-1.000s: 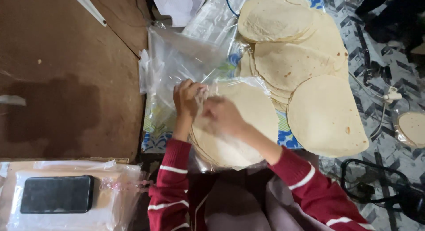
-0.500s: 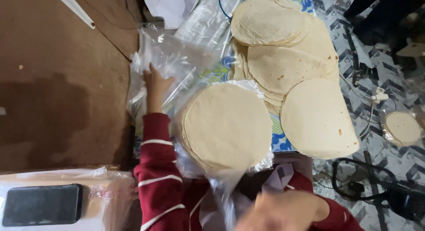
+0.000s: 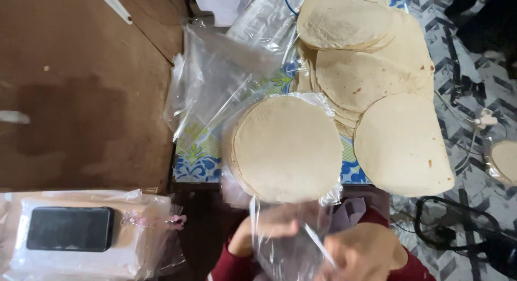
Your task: The person packages stacks of flatbread into clear plastic bags by hand, placing one stack at a time into a bag and setting the bag back onto the table.
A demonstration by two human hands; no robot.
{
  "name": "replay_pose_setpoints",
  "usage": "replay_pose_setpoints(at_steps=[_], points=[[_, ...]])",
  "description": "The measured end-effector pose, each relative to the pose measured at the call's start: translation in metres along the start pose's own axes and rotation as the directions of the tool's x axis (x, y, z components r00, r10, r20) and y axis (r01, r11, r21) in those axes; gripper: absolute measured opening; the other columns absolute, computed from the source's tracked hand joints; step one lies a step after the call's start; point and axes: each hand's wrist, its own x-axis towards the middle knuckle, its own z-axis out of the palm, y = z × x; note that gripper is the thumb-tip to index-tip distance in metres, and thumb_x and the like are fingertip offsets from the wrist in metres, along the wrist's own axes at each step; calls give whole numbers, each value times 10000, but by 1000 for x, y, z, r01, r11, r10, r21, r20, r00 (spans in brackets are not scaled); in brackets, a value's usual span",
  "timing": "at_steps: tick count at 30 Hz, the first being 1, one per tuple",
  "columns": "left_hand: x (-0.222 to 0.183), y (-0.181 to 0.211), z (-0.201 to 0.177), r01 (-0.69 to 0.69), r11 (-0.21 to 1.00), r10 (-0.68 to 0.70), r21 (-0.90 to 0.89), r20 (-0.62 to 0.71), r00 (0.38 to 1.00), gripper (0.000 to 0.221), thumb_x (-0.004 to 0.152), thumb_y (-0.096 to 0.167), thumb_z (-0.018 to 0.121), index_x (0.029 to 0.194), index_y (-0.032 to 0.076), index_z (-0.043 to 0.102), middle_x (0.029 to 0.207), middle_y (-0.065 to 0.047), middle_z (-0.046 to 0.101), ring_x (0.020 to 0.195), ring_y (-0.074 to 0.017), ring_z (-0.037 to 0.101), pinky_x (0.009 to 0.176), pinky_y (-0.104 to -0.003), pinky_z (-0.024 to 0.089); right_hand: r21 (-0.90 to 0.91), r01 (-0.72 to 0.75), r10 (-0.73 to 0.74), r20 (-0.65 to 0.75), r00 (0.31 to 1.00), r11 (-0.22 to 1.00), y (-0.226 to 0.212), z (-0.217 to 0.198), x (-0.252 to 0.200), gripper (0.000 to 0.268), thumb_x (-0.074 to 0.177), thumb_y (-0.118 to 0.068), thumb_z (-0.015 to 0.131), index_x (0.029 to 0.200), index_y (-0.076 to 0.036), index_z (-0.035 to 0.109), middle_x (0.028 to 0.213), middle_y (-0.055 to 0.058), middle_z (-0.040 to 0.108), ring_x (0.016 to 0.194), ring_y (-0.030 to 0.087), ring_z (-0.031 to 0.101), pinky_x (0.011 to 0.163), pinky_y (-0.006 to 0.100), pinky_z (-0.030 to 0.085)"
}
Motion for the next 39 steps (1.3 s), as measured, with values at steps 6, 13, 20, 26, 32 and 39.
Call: replay_pose_setpoints(at_steps=[6, 13, 20, 26, 32, 39], points=[[-54, 5, -10, 131, 809, -158, -573, 2, 987, 366, 921, 139, 824, 1199, -46, 675, 1208, -159, 725, 1106, -276, 693, 953, -408, 575, -46, 200, -165, 398, 902, 979, -53, -16, 55, 438, 1165, -388, 300, 1500, -205, 85, 1334, 118, 455, 849, 288, 663, 626, 361, 470], [-55, 18, -65, -382, 922, 224, 56, -883, 413, 228, 924, -62, 683, 1123, 16, 602, 953, -94, 686, 911, -210, 705, 864, -385, 599, -136, -192, 150, -272, 951, 972, -63, -35, 13, 787, 988, 68, 558, 1657, -148, 206, 1700, 213, 344, 673, 112, 717, 692, 280, 667], [-22, 9, -78, 74, 952, 268, 296, -928, 258, 329, 1001, 75, 627, 1316, -4, 573, 952, -17, 664, 862, -102, 636, 777, -235, 529, -37, -532, 392, -632, 668, 846, -18, -58, 45, 1076, 755, 193, 547, 1628, -212, 66, 1726, 128, 142, 629, 117, 636, 608, 280, 605], [-33, -4, -66, 388, 915, 57, 109, -988, 142, 188, 958, 156, 720, 923, -27, 695, 698, -11, 648, 606, -82, 582, 568, -237, 477, 91, -657, 482, -756, 444, 748, 22, -69, 36, 924, 818, 131, 589, 1580, -260, 241, 1678, 65, 235, 656, 122, 669, 572, 293, 612], [-69, -38, -23, 372, 926, 39, 58, -997, 60, 224, 964, 194, 717, 857, 0, 683, 681, -10, 648, 595, -58, 559, 552, -223, 461, 175, -568, 393, -874, 287, 804, 45, -71, 15, 642, 895, 76, 605, 1482, -168, 510, 1501, 54, 484, 648, 100, 635, 568, 272, 573], [-95, -79, 8, 182, 971, -171, -156, -983, 70, 211, 976, 210, 689, 916, 8, 682, 778, -9, 679, 713, -65, 617, 616, -223, 501, 235, -487, 345, -927, 147, 841, 52, -53, 4, 512, 903, 69, 630, 1383, -109, 653, 1118, 9, 638, 649, 85, 597, 555, 236, 476]])
